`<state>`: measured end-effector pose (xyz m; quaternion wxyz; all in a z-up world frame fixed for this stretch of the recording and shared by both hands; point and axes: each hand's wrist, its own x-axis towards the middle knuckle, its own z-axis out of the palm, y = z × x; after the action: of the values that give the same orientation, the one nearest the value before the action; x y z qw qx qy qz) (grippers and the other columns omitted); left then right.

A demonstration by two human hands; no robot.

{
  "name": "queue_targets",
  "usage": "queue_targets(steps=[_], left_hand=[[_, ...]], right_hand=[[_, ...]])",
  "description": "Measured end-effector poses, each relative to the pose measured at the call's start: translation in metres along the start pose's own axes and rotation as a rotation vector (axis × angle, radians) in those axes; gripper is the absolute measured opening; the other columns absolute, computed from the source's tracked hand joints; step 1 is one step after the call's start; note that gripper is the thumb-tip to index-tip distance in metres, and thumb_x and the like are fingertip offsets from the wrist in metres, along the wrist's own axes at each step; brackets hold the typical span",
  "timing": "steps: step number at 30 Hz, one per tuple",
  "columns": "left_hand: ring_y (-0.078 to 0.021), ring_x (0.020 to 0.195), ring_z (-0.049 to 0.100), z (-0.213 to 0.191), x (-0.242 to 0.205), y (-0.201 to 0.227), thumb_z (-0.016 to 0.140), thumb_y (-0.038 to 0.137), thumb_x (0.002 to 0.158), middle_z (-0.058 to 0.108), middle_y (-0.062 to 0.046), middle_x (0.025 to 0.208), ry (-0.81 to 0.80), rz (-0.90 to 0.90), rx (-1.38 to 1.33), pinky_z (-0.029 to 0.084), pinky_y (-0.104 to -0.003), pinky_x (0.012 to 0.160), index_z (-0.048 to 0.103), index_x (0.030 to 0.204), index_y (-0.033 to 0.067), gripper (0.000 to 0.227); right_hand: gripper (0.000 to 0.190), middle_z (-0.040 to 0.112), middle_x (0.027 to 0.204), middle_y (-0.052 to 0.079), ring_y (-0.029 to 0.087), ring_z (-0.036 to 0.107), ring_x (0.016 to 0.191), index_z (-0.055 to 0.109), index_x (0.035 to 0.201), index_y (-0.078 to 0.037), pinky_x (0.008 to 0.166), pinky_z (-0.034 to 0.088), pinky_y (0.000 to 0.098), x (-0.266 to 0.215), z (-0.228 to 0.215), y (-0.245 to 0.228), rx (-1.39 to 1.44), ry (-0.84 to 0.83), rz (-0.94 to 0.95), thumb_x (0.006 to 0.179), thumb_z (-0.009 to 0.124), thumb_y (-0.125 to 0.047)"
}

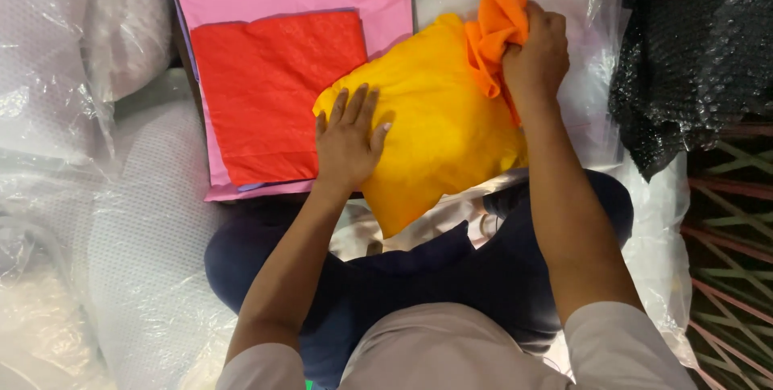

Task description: Stuffing a cloth into a yellow pillowcase, folding it, placing it in a plastic bag, and cleaning the bag with a lint roller.

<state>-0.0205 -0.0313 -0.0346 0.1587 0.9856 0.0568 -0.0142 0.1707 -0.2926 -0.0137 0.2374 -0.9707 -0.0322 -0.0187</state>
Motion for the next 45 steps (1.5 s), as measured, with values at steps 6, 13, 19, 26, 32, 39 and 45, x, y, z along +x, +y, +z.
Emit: queue_targets(steps=[6,13,19,26,32,39,45], left_hand=[[-0.027,0.128,0.053,-0.003,0.022,0.008,0.028,0.066,0.104,0.056,-0.004,0.147,0.092,-0.053,0.224,0.051,-0.051,0.086,0.048,0.154,0.0273,0.067],[-0.0307,0.133,0.045,0.007,0.03,0.007,0.036,0.067,0.102,0.057,-0.005,0.143,0.103,-0.08,0.161,0.043,-0.055,0.098,0.046,0.156,0.0256,0.069],[-0.0307,0.092,0.07,0.032,0.044,-0.008,0.06,0.067,0.092,0.068,-0.008,0.093,0.254,-0.006,0.051,0.049,-0.048,0.079,0.064,0.135,0.0118,0.071],[-0.0101,0.065,0.054,-0.04,0.046,-0.011,0.07,0.003,0.086,0.058,0.0,0.072,0.219,-0.5,-1.248,0.041,-0.025,0.059,0.067,0.093,0.0144,0.014],[-0.0312,0.087,0.056,-0.042,0.033,-0.025,0.064,0.044,0.096,0.055,-0.011,0.096,0.095,-0.37,-0.377,0.043,-0.048,0.065,0.06,0.085,0.0071,0.039],[-0.0502,0.109,0.067,-0.054,0.047,0.006,0.067,0.029,0.093,0.067,-0.027,0.114,-0.102,-0.327,-0.518,0.057,-0.056,0.085,0.051,0.134,-0.0024,0.054],[-0.0283,0.094,0.074,-0.084,0.049,0.015,0.075,0.018,0.088,0.073,-0.016,0.099,-0.101,-0.491,-1.145,0.061,-0.041,0.08,0.069,0.123,0.002,0.039]], right_hand=[[0.083,0.052,0.14,0.004,0.029,0.064,0.11,0.063,0.141,-0.039,0.081,0.062,0.0461,-0.09,0.009,-0.043,-0.151,-0.097,-0.645,0.067,0.08,-0.006],[0.053,0.056,0.13,0.016,0.042,0.061,0.118,0.053,0.139,-0.016,0.087,0.054,0.0643,-0.064,0.006,0.044,-0.126,-0.226,0.109,0.089,0.069,-0.022],[0.04,0.068,0.123,0.023,0.049,0.065,0.115,0.056,0.128,-0.013,0.093,0.054,0.0586,-0.079,-0.011,-0.017,0.33,-0.422,0.225,0.089,0.067,-0.018],[0.029,0.067,0.107,0.012,0.028,0.066,0.104,0.062,0.119,-0.008,0.085,0.055,0.04,-0.046,-0.051,-0.031,0.747,-0.049,-0.102,0.093,0.074,-0.01],[0.04,0.055,0.131,0.008,0.027,0.055,0.122,0.054,0.126,-0.006,0.104,0.045,0.0364,-0.033,-0.046,-0.019,0.73,0.334,-0.256,0.089,0.062,0.004],[0.089,0.056,0.143,0.002,0.031,0.059,0.108,0.068,0.132,-0.021,0.09,0.056,0.0452,-0.078,0.034,-0.05,0.019,-0.138,-0.833,0.048,0.094,-0.007],[0.031,0.062,0.104,0.0,0.035,0.062,0.094,0.07,0.104,-0.021,0.069,0.06,0.0512,-0.047,0.003,0.008,-0.352,-0.131,-0.299,0.075,0.069,-0.008]])
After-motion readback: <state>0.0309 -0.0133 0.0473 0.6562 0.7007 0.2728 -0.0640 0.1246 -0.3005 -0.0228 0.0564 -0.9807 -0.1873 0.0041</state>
